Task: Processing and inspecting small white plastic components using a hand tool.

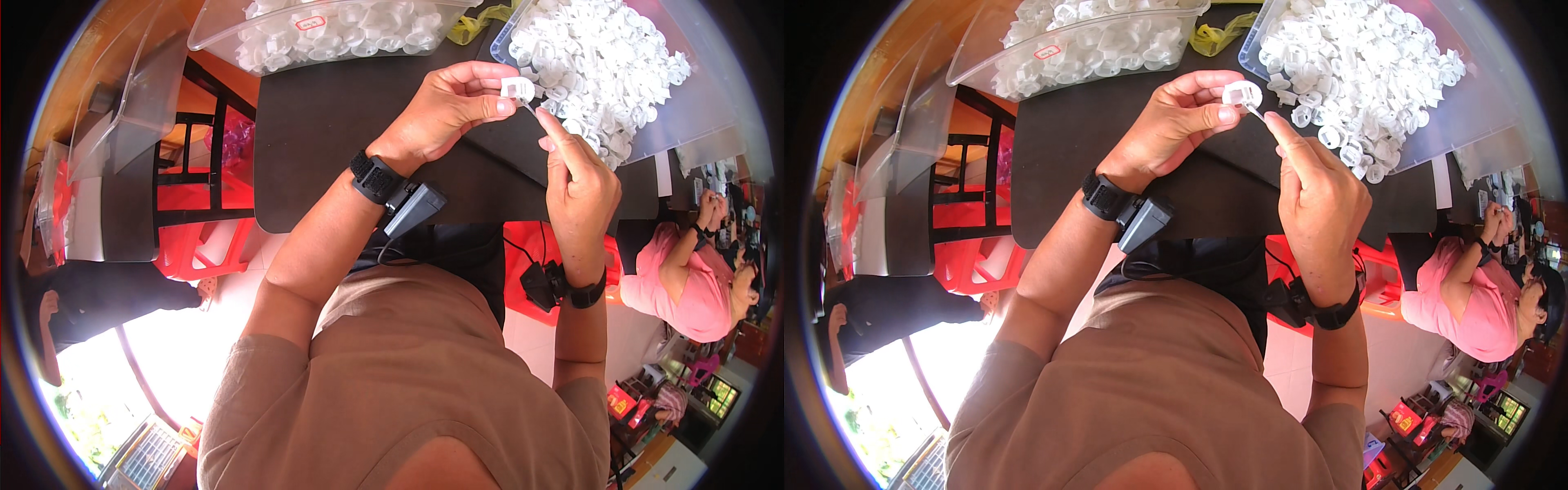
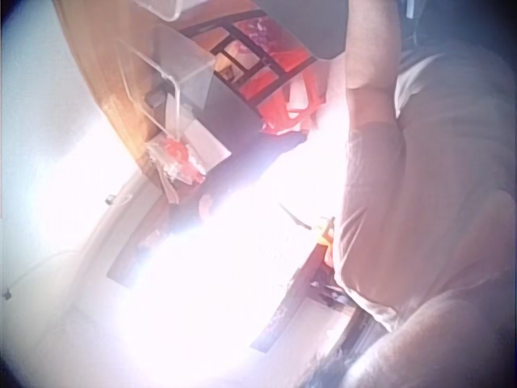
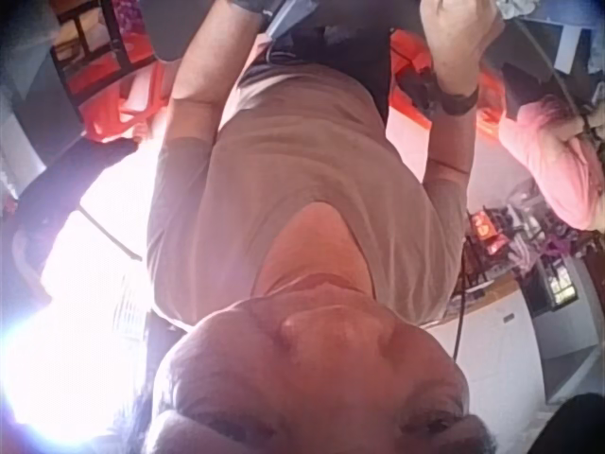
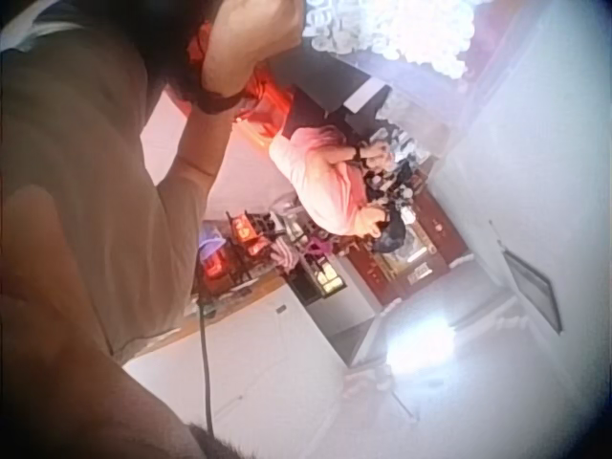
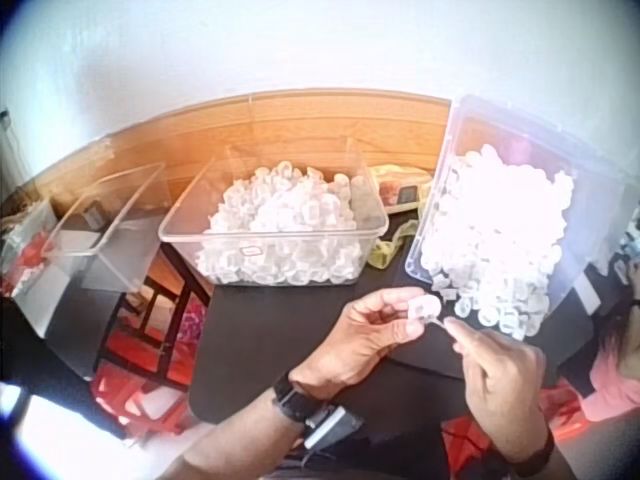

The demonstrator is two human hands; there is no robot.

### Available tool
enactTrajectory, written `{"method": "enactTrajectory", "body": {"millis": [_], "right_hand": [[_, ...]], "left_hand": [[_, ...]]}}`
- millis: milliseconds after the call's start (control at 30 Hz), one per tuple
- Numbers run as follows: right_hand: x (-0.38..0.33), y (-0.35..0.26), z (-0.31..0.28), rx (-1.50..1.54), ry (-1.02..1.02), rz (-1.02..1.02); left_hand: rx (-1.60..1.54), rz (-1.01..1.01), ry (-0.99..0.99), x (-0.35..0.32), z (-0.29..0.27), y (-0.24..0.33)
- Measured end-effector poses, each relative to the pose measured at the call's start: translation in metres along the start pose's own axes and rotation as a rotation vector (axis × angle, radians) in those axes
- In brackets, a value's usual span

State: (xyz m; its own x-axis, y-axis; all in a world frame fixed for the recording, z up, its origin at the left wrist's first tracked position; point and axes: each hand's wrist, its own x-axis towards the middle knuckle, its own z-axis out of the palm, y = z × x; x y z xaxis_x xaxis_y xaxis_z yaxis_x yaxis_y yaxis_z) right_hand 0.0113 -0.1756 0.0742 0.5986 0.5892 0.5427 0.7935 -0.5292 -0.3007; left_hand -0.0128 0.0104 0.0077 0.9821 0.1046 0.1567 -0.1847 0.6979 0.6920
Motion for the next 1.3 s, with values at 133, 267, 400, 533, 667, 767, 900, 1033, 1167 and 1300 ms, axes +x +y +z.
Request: {"method": "enactTrajectory", "body": {"millis": [133,267,400,533,667,767,900,1033,1167,1300], "right_hand": [[0.002,0.0,-0.001,-0.02,0.004,-0.02],[0.002,0.001,0.0,-0.028,0.003,-0.024],[0.003,0.002,0.001,-0.009,0.01,-0.046],[0.003,0.003,0.001,-0.024,0.023,-0.078],[0.004,0.0,-0.001,-0.067,0.009,-0.094],[0.009,-0.01,-0.012,-0.183,-0.107,-0.068],[0.018,-0.014,-0.021,-0.279,-0.25,-0.075],[0.023,-0.01,-0.021,-0.286,-0.299,-0.105],[0.029,0.0,-0.02,-0.164,-0.337,-0.114],[0.03,0.006,-0.017,-0.013,-0.366,-0.059]], "left_hand": [[0.022,-0.032,-0.02,0.001,-0.003,0.0],[0.019,-0.039,-0.012,0.0,-0.004,0.0],[0.022,-0.042,-0.013,0.0,-0.004,-0.001],[0.011,-0.035,-0.025,0.0,-0.003,-0.003],[0.043,-0.032,-0.001,-0.001,0.0,-0.001],[0.11,0.001,-0.013,-0.001,-0.001,-0.001],[0.254,0.052,-0.007,0.0,-0.001,-0.003],[0.33,0.032,-0.002,-0.001,0.001,-0.004],[0.348,0.025,0.001,0.0,0.002,-0.01],[0.373,0.028,0.012,0.0,0.002,-0.011]]}}
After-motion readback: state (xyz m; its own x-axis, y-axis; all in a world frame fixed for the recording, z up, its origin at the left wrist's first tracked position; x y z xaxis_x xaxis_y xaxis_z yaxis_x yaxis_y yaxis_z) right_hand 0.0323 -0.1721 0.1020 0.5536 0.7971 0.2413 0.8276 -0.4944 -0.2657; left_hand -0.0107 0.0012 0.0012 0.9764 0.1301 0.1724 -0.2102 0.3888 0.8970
